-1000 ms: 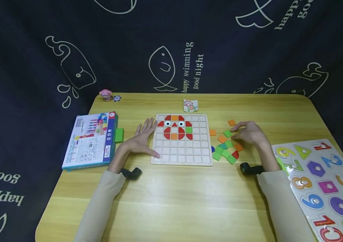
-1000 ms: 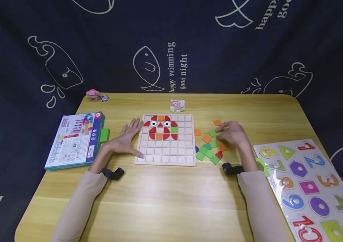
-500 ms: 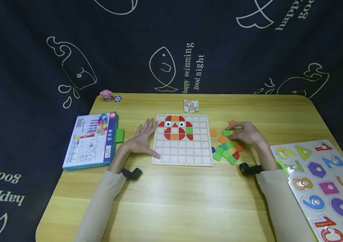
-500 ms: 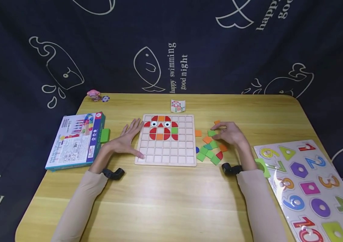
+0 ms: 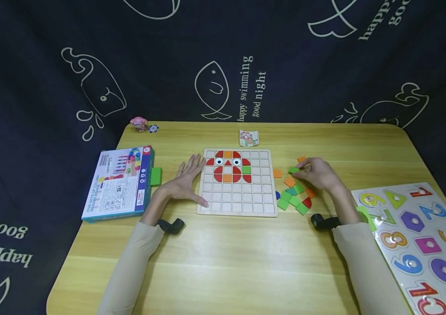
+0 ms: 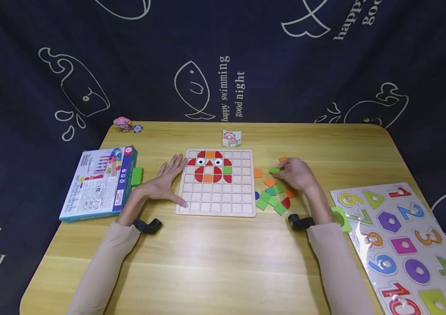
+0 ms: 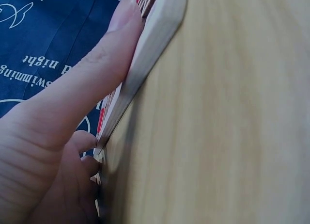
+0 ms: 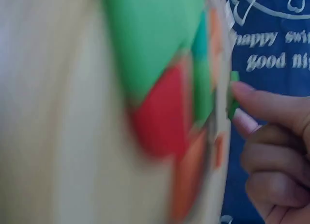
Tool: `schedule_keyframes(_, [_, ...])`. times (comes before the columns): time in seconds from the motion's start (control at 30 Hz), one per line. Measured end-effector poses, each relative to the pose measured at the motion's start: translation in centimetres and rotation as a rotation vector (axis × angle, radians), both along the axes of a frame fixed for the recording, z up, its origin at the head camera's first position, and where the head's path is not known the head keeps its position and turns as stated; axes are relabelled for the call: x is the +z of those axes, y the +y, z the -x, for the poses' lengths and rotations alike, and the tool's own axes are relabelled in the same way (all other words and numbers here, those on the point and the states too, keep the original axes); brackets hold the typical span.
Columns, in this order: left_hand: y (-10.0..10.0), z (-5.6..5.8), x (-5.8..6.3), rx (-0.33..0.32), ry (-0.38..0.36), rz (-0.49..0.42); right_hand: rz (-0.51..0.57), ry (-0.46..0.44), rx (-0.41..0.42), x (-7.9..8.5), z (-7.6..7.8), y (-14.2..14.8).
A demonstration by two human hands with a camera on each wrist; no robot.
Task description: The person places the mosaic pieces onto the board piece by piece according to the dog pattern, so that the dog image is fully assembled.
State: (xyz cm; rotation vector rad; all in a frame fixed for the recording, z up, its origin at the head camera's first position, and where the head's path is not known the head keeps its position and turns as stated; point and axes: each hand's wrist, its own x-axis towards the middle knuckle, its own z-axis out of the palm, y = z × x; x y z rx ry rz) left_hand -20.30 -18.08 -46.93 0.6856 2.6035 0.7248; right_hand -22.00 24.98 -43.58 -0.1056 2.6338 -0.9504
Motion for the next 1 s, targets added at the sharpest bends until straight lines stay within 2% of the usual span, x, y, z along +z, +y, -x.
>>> schedule_keyframes(0.13, [-0.1,-0.1,0.0,-0.003,-0.001,0.007,0.090,0.047,0.024,1.1,-0.2,-3.9])
schedule_keyframes(0.33, [0.1,0.0,-0.1,-0.001,-0.005,0.014,0.187,0.017,0.096,1.8,-0.3,-13.2])
schedule_keyframes(0.43, [0.3,0.0,0.0,-0.009,0.002,0.015,0.174,0.019,0.133,1.5,0.1,-17.2])
schedule_keyframes(0.53, [0.5,0.0,0.0,-0.013,0.005,0.017,0.116,0.049,0.179,1.1,0.5,-20.2])
schedule_keyframes(0.63, [0.6,0.0,0.1,-0.014,-0.003,0.019,0.048,0.096,0.202,0.8,0.8,-22.1])
schedule_keyframes(0.8, [0.4,0.1,0.0,-0.008,0.000,0.026,-0.037,0.151,0.162,0.7,1.1,-23.4])
schedule_keyframes(1.0, [0.1,-0.1,0.2,0.014,-0.009,0.020,-0.058,0.169,0.193,0.5,1.3,-23.9])
